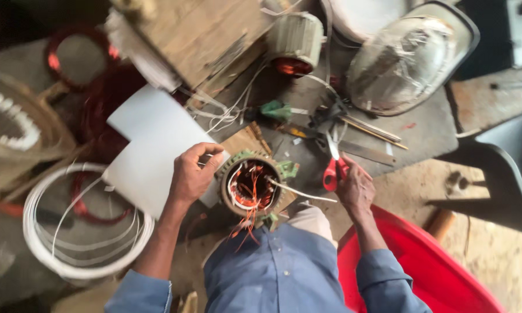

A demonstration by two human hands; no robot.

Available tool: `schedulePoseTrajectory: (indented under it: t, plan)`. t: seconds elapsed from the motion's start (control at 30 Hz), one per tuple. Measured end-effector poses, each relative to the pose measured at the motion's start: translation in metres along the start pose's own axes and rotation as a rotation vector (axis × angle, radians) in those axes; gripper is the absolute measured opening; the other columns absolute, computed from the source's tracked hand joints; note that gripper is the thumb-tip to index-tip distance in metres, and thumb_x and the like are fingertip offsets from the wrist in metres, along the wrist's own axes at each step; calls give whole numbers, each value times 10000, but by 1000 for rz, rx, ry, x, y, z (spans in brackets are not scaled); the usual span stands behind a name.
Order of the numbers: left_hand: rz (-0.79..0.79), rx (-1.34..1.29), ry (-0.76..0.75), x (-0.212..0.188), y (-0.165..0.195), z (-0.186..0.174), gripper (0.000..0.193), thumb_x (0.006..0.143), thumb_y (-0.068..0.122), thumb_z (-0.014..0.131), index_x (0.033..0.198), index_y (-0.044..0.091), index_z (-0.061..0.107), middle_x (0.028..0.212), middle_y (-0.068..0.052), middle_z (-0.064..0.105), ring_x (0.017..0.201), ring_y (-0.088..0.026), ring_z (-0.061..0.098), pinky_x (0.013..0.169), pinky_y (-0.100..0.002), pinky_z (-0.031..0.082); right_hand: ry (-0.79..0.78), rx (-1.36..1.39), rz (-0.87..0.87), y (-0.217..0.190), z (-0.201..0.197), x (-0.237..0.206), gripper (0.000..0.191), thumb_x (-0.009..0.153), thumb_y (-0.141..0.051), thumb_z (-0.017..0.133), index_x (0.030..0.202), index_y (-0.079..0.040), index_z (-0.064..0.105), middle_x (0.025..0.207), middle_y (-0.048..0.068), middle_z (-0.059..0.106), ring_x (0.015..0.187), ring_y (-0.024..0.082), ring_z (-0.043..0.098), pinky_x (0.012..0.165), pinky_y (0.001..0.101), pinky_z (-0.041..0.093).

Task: The person works at a cluttered workbench rewinding an electric motor stator, threading white insulated wire into the stator slots and arranging the copper windings. They use pliers to grip and pull wire, cut wire with scissors, and press the wound coils into place inside the stator housing.

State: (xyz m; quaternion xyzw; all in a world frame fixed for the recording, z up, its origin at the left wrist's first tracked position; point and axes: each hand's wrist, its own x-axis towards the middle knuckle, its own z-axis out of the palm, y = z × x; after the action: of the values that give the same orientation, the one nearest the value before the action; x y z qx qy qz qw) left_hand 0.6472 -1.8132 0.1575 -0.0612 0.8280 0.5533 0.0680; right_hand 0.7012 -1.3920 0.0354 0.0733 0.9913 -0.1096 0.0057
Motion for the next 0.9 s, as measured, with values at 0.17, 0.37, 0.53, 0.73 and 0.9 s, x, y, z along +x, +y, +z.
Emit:
schedulePoseTrajectory:
  t: [0.17, 0.37, 0.53, 0.73, 0.9]
  plan:
    - [159, 42, -150, 34, 36, 19, 191, 917, 145, 727, 1074, 36, 739, 975, -78, 761, 806, -152, 721, 717, -302, 572, -178, 117, 119, 17, 4, -24, 368, 918, -210, 678, 1279, -174, 615, 1043, 146, 732, 972, 370, 695, 792, 503, 534]
    - [129, 27, -174, 36, 70, 41, 185, 919, 135, 729, 1080, 47, 747, 979, -77, 747, 805, -141, 713, 713, -290, 572, -151, 214, -194, 6, 0, -32, 304, 850, -161, 652, 1151, -154, 693, 1141, 138, 715, 939, 344, 707, 772, 492, 551]
    - [106, 67, -79, 16, 80, 33, 179, 922, 116, 738, 1074, 21, 739, 992, -65, 759, 838, -115, 710, 742, -284, 573, -307, 138, -285, -16, -16, -9, 341, 883, -165, 635, 1213, -82, 626, 1352, 280, 589, 933, 390, 692, 707, 495, 568]
    - [-68, 166, 150, -21, 69, 8, 202, 944, 129, 736, 1118, 26, 735, 954, -25, 754, 734, -75, 640, 670, -238, 532, -306, 161, -273, -21, -11, 17, 468, 898, -243, 652, 1317, -63, 549, 1217, 267, 616, 806, 401, 684, 597, 503, 549]
    - [-223, 15, 305, -65, 50, 2, 240, 963, 146, 724, 1160, 11, 722, 939, 2, 710, 738, -35, 559, 649, -207, 473, -313, 77, -430, -4, 13, 33, 134, 994, -221, 632, 1109, -189, 694, 1062, 163, 687, 785, 338, 707, 571, 475, 543]
